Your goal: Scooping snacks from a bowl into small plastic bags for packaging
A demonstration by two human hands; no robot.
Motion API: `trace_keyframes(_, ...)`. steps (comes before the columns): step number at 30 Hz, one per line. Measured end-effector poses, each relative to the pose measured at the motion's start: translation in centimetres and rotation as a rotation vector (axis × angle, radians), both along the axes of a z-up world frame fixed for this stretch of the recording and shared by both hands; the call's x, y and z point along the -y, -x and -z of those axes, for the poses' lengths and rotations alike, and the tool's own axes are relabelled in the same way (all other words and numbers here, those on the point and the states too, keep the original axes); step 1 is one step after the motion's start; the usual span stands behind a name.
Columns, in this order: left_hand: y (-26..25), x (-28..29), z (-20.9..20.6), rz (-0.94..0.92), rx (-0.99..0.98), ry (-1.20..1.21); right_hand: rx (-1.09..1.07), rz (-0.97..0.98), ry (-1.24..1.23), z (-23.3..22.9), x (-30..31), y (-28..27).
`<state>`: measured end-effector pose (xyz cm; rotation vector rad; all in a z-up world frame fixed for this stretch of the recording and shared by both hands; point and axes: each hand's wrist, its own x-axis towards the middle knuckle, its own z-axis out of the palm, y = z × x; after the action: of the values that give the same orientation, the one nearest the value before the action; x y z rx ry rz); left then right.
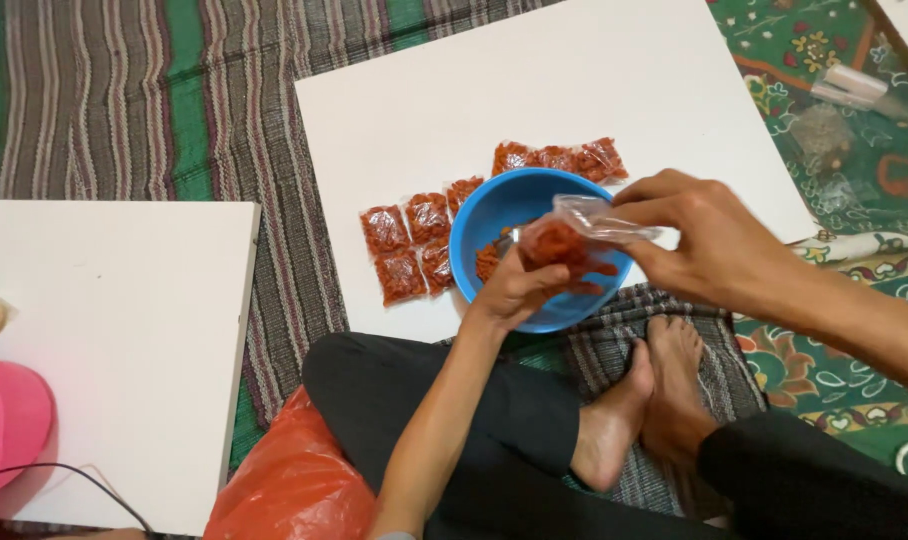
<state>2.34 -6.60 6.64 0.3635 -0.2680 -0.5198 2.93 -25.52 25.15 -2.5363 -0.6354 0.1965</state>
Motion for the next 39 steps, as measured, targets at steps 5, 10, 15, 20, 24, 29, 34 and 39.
trace_keyframes(5,-0.8,2.3,1.9,0.226,0.088,0.002,-0.243,0.366,0.225,-4.2,1.5,0.7)
trace_keyframes(10,1.8,2.6,5.4,0.305,-0.017,0.001,-0.308,0.435,0.078,-2.0,2.4,2.2)
trace_keyframes(15,2.9,1.0,4.0,0.219,0.034,-0.203,-0.177,0.304,-0.096,-0.5,0.8,4.6)
trace_keyframes(20,2.6,0.4,0.9,0.015,0.262,-0.290,-0.182,0.362,-0.133,-0.7,-0.1,5.5)
trace_keyframes(24,3.5,-0.3,1.8,0.188,0.080,-0.142,-0.089,0.283,-0.210,1.3,-0.5,6.3)
trace_keyframes(29,3.6,0.2,1.4,0.085,0.086,-0.361,-0.031,0.250,-0.264,2.6,-0.2,6.4)
trace_keyframes(34,3.2,0.9,3.1,-0.015,0.238,-0.485,-0.125,0.254,-0.305,2.5,0.0,6.4)
trace_keyframes(39,4.1,2.4,3.5,-0.084,0.109,-0.561,-0.183,0.221,-0.421,5.3,1.0,6.4)
